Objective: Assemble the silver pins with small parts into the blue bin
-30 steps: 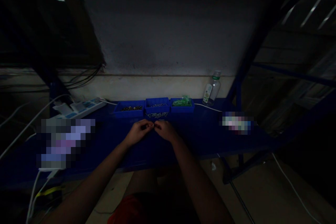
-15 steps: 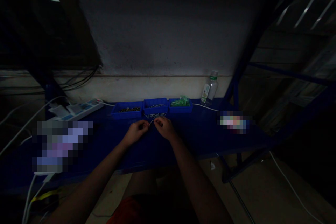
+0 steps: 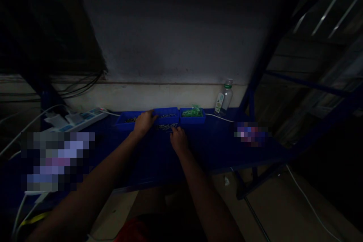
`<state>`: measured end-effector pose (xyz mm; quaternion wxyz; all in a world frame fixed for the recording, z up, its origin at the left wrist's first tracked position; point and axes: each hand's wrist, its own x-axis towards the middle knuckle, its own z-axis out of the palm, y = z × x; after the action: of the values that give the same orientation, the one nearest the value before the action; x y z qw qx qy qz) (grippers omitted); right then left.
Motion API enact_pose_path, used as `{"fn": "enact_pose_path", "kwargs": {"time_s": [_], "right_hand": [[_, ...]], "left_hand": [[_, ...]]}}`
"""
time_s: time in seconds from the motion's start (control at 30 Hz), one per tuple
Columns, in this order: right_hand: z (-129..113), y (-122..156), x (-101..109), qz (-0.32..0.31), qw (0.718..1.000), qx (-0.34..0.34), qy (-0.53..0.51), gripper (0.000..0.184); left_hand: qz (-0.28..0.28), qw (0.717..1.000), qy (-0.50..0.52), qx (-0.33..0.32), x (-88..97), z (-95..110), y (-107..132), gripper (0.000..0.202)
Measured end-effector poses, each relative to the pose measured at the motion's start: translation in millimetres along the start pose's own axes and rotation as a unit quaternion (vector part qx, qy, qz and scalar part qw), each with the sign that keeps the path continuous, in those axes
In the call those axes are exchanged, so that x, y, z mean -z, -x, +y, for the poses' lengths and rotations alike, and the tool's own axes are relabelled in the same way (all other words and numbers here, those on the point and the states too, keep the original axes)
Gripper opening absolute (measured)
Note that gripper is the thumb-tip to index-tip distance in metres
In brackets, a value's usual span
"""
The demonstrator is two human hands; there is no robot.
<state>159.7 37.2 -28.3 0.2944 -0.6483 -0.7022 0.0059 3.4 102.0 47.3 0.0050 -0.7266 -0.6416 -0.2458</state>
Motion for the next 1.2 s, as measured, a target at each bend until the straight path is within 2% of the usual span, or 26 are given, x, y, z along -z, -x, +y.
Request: {"fn": "enact_pose_path", "kwargs": {"time_s": [0.13, 0.23, 0.3, 0.4, 0.5, 0.6, 0.97, 1.1, 1.2], "right_hand": [[1, -1, -3, -0.001, 1.000, 0.008, 0.003, 0.019], [3, -2, -5, 0.007, 1.000, 0.020, -0.009, 0.017], [3, -1, -5, 0.003, 0.998, 0.048, -0.029, 0.016], [0, 1, -3, -0.013, 0.992, 0.105, -0.072, 0.013], [-3, 5, 1, -0.027, 0.981, 0.154, -0.111, 0.013], [-5, 6, 4, -0.034, 0.976, 0.167, -0.136, 0.013], [-6, 5, 3, -0.059, 0.970, 0.154, -0.180, 0.009], [-5, 4, 4, -0.078, 0.957, 0.144, -0.240, 0.014], [-4, 3, 5, -0.076, 0.944, 0.112, -0.300, 0.019]], "left_hand": [[0.002, 0.997, 0.025, -0.075, -9.1, 0, 26, 0.036], [-0.042, 0.990, 0.074, -0.112, -16.1, -11, 52, 0.032], [-0.068, 0.983, 0.117, -0.127, -19.4, -20, 66, 0.034], [-0.078, 0.972, 0.164, -0.148, -22.0, -27, 76, 0.035], [-0.082, 0.965, 0.177, -0.174, -22.4, -27, 80, 0.030], [-0.092, 0.957, 0.198, -0.191, -20.7, -24, 80, 0.028], [-0.085, 0.943, 0.260, -0.188, -15.7, -23, 81, 0.027], [-0.071, 0.943, 0.282, -0.163, -12.5, -20, 84, 0.025], [-0.059, 0.945, 0.293, -0.136, -11.3, -19, 85, 0.023]]}}
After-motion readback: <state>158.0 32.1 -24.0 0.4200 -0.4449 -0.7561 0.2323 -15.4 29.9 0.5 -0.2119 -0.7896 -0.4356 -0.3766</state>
